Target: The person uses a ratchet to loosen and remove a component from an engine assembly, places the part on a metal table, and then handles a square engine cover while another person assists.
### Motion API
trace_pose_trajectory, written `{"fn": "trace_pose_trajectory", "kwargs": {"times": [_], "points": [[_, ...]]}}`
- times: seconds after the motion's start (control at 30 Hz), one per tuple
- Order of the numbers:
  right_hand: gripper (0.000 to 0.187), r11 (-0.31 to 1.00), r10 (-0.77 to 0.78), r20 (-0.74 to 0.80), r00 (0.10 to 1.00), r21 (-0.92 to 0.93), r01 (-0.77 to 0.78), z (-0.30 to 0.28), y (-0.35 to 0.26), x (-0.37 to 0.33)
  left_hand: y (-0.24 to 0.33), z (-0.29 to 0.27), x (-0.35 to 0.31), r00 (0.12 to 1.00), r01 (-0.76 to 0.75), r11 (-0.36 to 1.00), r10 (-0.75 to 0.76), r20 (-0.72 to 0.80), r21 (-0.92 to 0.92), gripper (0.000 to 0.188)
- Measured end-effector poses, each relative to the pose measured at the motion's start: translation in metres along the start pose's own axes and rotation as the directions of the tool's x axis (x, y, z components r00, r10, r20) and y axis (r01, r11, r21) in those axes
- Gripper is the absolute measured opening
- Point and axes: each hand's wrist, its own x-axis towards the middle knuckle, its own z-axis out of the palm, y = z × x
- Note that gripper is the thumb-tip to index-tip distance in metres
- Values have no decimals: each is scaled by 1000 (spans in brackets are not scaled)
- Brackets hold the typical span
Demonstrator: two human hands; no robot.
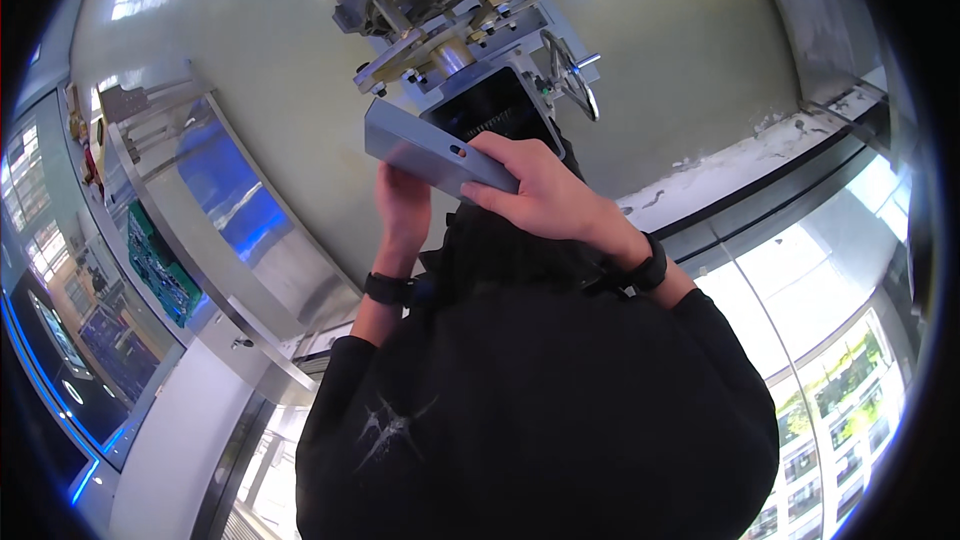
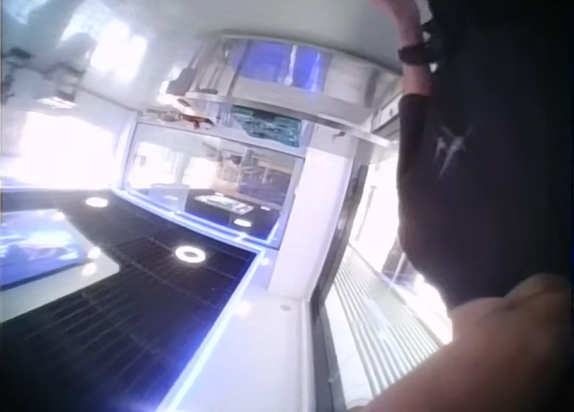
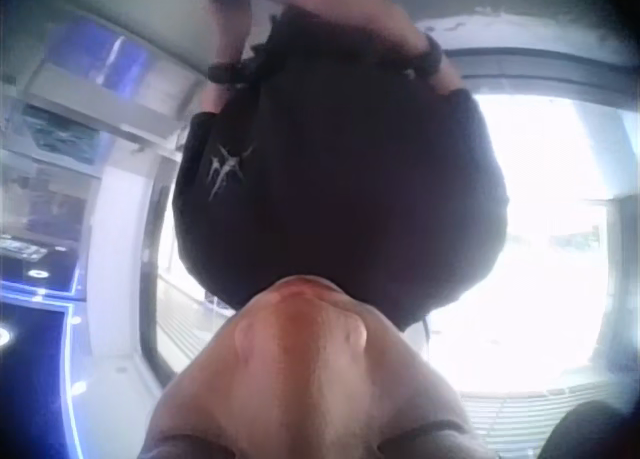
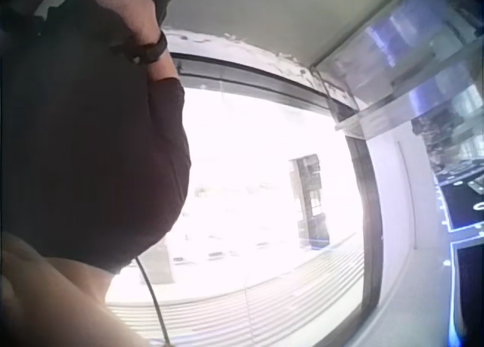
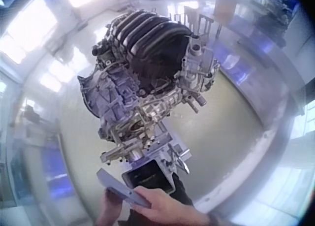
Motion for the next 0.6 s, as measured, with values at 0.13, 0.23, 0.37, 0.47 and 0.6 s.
{"fn": "trace_pose_trajectory", "kwargs": {"times": [0.13,0.23,0.37,0.47,0.6], "points": [[24,994,111,135,985,-18,-109,-9,-14,10,57,-26,4,863,-492,756,490,125,432,18],[24,970,223,296,929,-163,-181,-12,-19,24,94,6,-18,614,-722,273,677,406,636,19],[25,910,335,538,774,-396,-119,7,-17,45,88,51,-48,708,-693,130,309,635,709,12],[25,911,382,555,739,-363,-197,20,-16,49,70,33,-55,873,-487,143,102,477,861,10],[22,899,405,553,728,-388,-205,29,-8,45,47,15,-63,882,-462,210,208,423,861,9]]}}
